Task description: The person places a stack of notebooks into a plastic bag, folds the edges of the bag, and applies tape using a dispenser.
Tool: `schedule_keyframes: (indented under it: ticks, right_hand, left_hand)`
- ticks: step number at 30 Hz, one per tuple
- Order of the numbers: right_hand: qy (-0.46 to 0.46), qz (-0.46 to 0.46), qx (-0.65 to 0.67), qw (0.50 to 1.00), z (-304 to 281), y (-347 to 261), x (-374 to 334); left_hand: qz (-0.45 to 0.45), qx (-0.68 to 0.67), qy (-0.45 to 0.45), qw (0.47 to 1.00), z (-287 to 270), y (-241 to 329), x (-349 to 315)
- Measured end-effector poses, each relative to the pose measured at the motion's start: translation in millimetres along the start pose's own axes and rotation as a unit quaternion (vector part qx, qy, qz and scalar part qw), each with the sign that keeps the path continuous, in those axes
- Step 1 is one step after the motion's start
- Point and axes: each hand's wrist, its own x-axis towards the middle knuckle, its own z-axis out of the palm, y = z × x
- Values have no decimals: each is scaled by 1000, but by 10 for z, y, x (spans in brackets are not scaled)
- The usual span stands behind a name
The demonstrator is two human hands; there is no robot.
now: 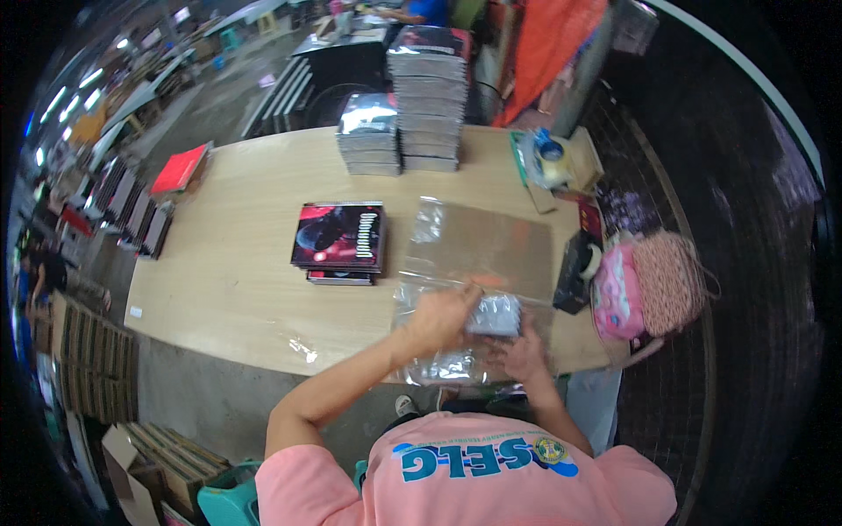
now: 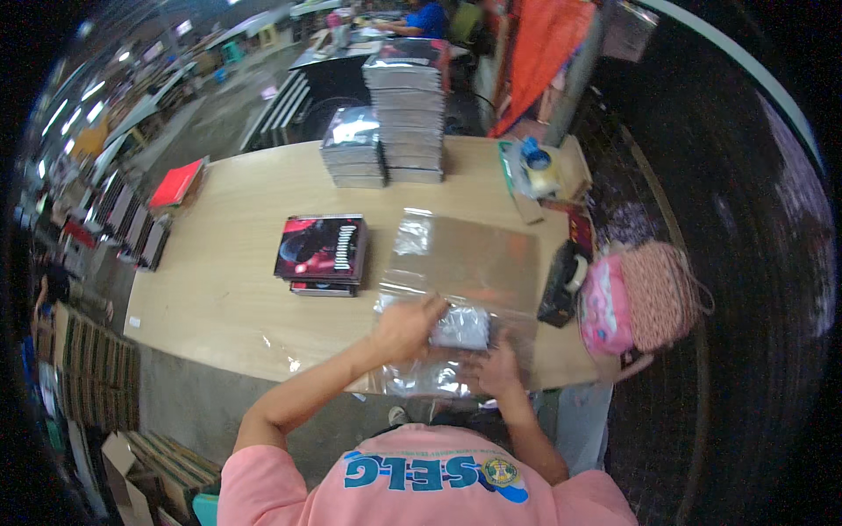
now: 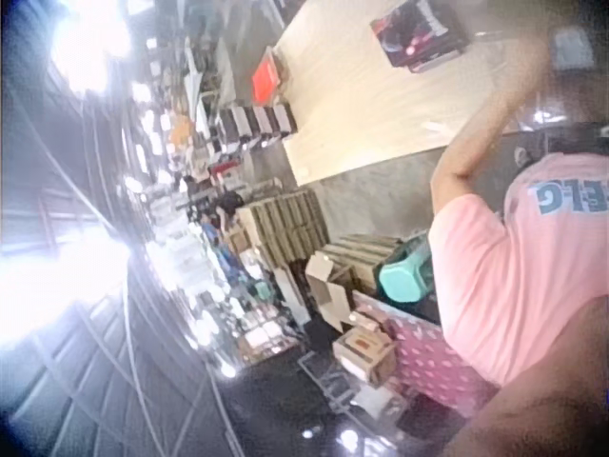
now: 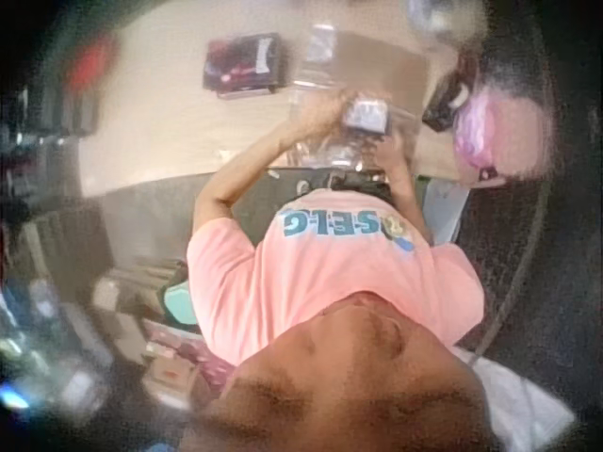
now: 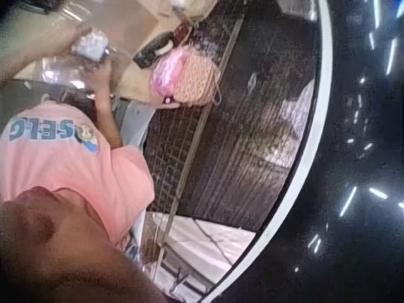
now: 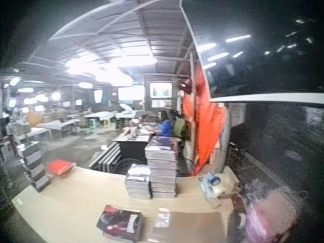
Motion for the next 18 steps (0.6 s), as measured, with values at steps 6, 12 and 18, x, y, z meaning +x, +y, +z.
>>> schedule_keyframes:
  ticks: [6,12,18]
  right_hand:
    - [-106,-44,87,990,317,-594,-24]
    - [-214,-342,-129,906,1094,-829,772]
    - [-108,-244,-188,945,1204,-711,825]
  left_hand:
    - [-5,-119,205,971,-507,311,-600]
    - [-203,-549,416,696,-654,-899,-568]
    - [-177,-431,453,760,-1891,-3176,-14]
